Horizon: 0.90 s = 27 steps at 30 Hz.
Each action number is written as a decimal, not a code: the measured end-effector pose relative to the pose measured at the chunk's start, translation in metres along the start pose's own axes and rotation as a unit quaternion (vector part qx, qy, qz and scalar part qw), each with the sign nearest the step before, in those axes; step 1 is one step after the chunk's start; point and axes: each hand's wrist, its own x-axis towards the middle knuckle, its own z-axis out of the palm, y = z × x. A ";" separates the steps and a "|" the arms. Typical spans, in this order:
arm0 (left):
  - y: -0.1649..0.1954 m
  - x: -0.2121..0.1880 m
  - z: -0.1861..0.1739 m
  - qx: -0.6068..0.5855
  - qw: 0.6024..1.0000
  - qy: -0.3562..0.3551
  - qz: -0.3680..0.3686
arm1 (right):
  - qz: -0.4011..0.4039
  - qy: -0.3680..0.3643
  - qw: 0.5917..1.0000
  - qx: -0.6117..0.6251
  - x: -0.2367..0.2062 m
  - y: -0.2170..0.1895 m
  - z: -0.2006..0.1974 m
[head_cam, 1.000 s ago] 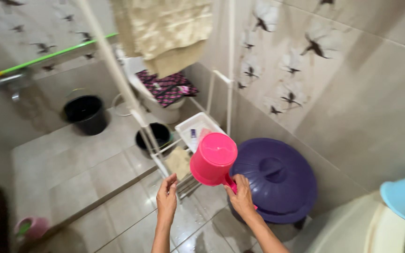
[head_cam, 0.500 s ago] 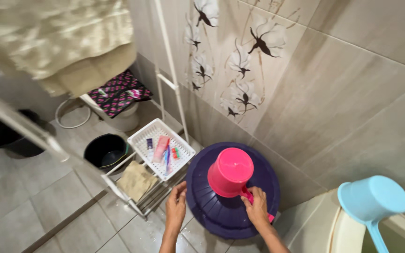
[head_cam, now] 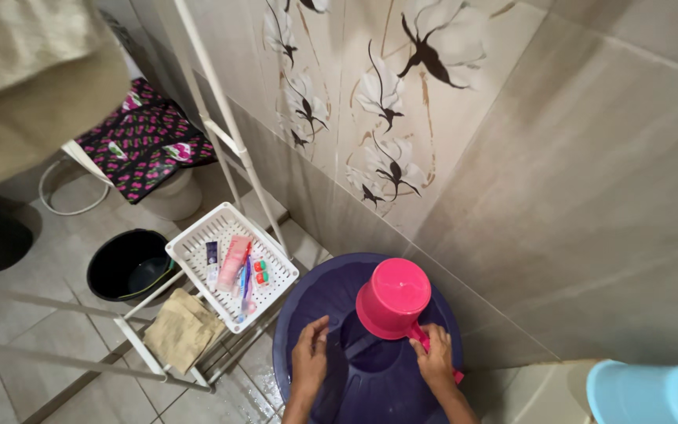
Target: The person takes toiletry bottles and tubes from a small rolling storage cart and places them onto the corner shower shelf and the ledge above the sink. They arrange bottles on the shelf, handle a toothbrush and a pink cup, and hold up a tube and a cloth while sorting items between the cart and the shelves.
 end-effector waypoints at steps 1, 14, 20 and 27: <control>-0.004 0.008 0.009 -0.005 1.000 0.000 -0.012 | 0.006 0.003 1.000 0.006 0.008 0.007 0.006; -0.049 0.069 0.071 0.000 0.999 0.001 -0.033 | 0.046 0.039 0.997 -0.045 0.076 0.068 0.063; -0.060 0.076 0.078 -0.018 0.999 -0.001 -0.046 | 0.099 0.050 0.988 -0.104 0.091 0.081 0.071; -0.064 0.079 0.081 -0.018 0.999 0.002 -0.048 | 0.152 -0.014 0.976 -0.156 0.109 0.084 0.067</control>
